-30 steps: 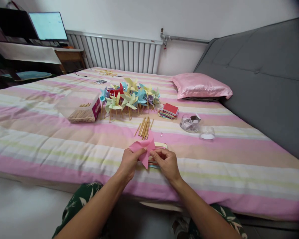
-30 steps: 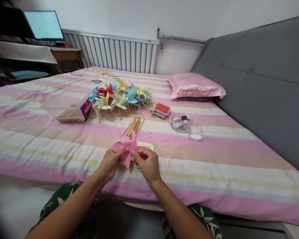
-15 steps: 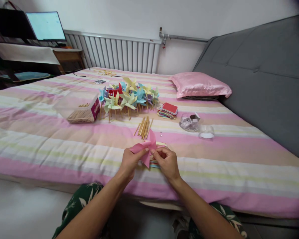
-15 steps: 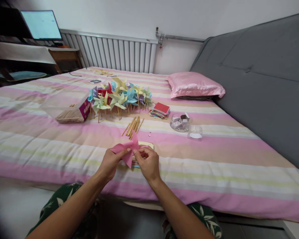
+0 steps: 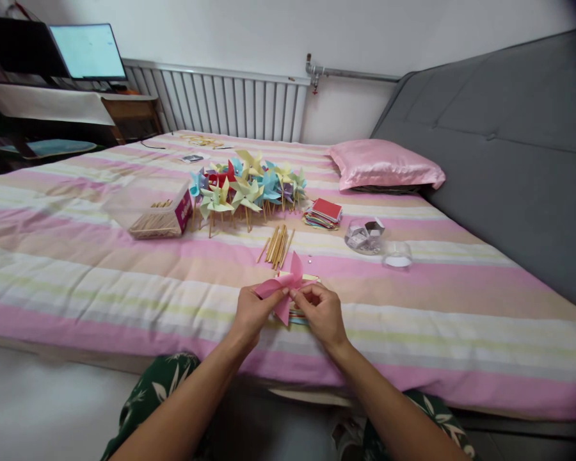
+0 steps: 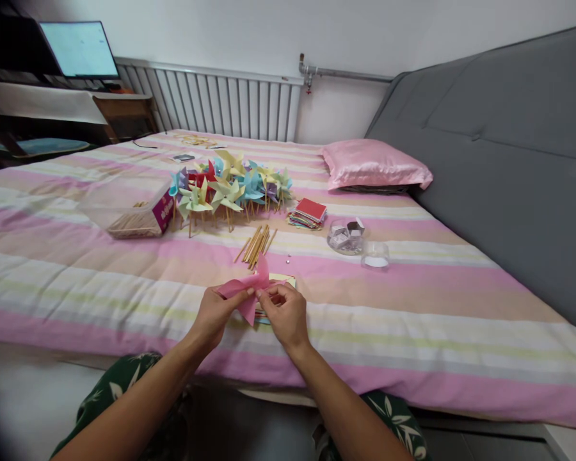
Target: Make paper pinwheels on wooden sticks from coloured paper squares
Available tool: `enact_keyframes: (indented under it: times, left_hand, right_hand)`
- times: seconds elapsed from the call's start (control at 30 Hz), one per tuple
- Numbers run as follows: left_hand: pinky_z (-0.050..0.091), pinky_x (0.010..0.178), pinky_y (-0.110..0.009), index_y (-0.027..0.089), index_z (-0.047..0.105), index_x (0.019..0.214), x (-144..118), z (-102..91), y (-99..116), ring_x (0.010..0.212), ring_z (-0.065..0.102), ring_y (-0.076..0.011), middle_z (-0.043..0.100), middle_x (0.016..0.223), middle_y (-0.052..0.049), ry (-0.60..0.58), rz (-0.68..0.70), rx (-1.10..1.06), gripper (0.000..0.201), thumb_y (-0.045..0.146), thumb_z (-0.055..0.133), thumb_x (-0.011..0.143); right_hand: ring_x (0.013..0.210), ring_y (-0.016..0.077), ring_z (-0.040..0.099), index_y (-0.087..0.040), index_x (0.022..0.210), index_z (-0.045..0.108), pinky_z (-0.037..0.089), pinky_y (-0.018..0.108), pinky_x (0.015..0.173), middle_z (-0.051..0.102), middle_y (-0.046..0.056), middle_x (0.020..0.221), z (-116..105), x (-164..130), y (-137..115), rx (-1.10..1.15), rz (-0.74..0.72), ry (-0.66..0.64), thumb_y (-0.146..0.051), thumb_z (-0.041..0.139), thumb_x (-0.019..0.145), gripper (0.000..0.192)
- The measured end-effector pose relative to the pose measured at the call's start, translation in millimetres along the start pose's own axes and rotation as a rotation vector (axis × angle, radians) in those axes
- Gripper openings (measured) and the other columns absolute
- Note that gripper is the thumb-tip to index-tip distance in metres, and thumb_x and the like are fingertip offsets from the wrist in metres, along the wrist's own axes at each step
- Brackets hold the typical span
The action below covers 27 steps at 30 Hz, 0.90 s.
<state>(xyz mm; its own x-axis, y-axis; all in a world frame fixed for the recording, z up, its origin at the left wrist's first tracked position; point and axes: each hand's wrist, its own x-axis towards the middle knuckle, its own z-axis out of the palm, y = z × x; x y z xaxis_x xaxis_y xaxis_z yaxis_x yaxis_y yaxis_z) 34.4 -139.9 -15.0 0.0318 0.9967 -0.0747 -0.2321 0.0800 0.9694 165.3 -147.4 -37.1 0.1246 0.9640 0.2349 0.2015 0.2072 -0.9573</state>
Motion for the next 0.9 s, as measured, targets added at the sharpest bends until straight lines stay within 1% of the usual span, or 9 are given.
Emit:
enact_keyframes:
  times: [0.17,0.3,0.37,0.47,0.53,0.57,0.7,0.8,0.9]
  left_hand:
    - [0.045,0.058,-0.020,0.016,0.074,0.081,0,0.9,0,0.057,0.058,-0.0108,0.068,0.062,0.000,0.031,-0.028,-0.034,0.021,0.023,0.075,0.061]
    - [0.044,0.057,-0.019,0.015,0.072,0.080,0,0.3,-3,0.059,0.059,-0.0110,0.070,0.067,-0.001,0.070,-0.070,-0.094,0.022,0.023,0.075,0.060]
    - [0.043,0.055,-0.019,0.014,0.071,0.078,1,0.0,-3,0.059,0.059,-0.0111,0.070,0.068,-0.001,0.090,-0.104,-0.131,0.022,0.024,0.076,0.059]
    - [0.045,0.058,-0.021,0.014,0.070,0.088,1,0.0,-2,0.062,0.060,-0.0126,0.070,0.073,-0.003,0.074,-0.147,-0.194,0.030,0.024,0.075,0.060]
    - [0.046,0.060,-0.022,0.013,0.069,0.092,2,0.4,-2,0.065,0.061,-0.0136,0.071,0.076,-0.004,0.067,-0.162,-0.223,0.034,0.024,0.074,0.061]
    - [0.046,0.060,-0.022,0.013,0.068,0.093,2,0.7,-2,0.066,0.061,-0.0137,0.070,0.076,-0.004,0.066,-0.167,-0.234,0.034,0.024,0.074,0.061]
    - [0.045,0.060,-0.021,0.011,0.068,0.084,2,3.0,-6,0.063,0.059,-0.0119,0.070,0.074,-0.004,0.064,-0.152,-0.286,0.025,0.022,0.074,0.062]
    - [0.045,0.064,-0.022,0.011,0.069,0.085,0,5.2,-10,0.067,0.060,-0.0126,0.070,0.076,-0.005,0.030,-0.132,-0.315,0.024,0.021,0.073,0.064]
    - [0.046,0.067,-0.023,0.011,0.069,0.091,-3,7.3,-13,0.070,0.061,-0.0140,0.070,0.079,-0.006,0.006,-0.152,-0.313,0.029,0.021,0.073,0.064]
  right_hand:
    - [0.060,0.0146,0.058,-0.017,0.063,0.064,0.048,0.026,0.056,0.062,0.004,0.070,0,-1,-4,-0.040,-0.016,0.006,-0.039,0.062,0.074,0.025]
    - [0.065,0.0145,0.060,-0.017,0.067,0.060,0.048,0.025,0.056,0.064,0.007,0.088,1,-5,-9,0.010,-0.021,0.037,-0.040,0.064,0.072,0.024]
    - [0.062,0.0127,0.060,-0.018,0.079,0.057,0.048,0.024,0.053,0.063,0.007,0.097,3,-7,-10,0.045,-0.004,0.074,-0.039,0.066,0.070,0.025]
    - [0.061,0.0112,0.061,-0.021,0.105,0.046,0.047,0.023,0.052,0.059,0.007,0.104,5,-7,-9,0.097,-0.005,0.144,-0.036,0.071,0.065,0.049]
    - [0.066,0.0122,0.062,-0.022,0.114,0.039,0.049,0.024,0.056,0.058,0.007,0.106,6,-6,-6,0.171,0.009,0.138,-0.034,0.072,0.064,0.061]
    - [0.069,0.0131,0.063,-0.022,0.115,0.039,0.050,0.025,0.058,0.059,0.007,0.105,7,-5,-5,0.222,0.030,0.107,-0.033,0.072,0.064,0.062]
    - [0.072,0.0165,0.063,-0.017,0.098,0.054,0.052,0.028,0.063,0.065,0.005,0.087,8,-4,-4,0.422,0.163,-0.072,-0.035,0.070,0.067,0.039]
    - [0.067,0.0160,0.063,-0.015,0.085,0.061,0.051,0.028,0.063,0.067,0.003,0.074,9,-5,-6,0.479,0.208,-0.057,-0.034,0.070,0.067,0.028]
    - [0.067,0.0154,0.062,-0.014,0.078,0.064,0.050,0.026,0.064,0.068,0.003,0.074,9,-5,-7,0.467,0.212,-0.006,-0.032,0.071,0.067,0.023]
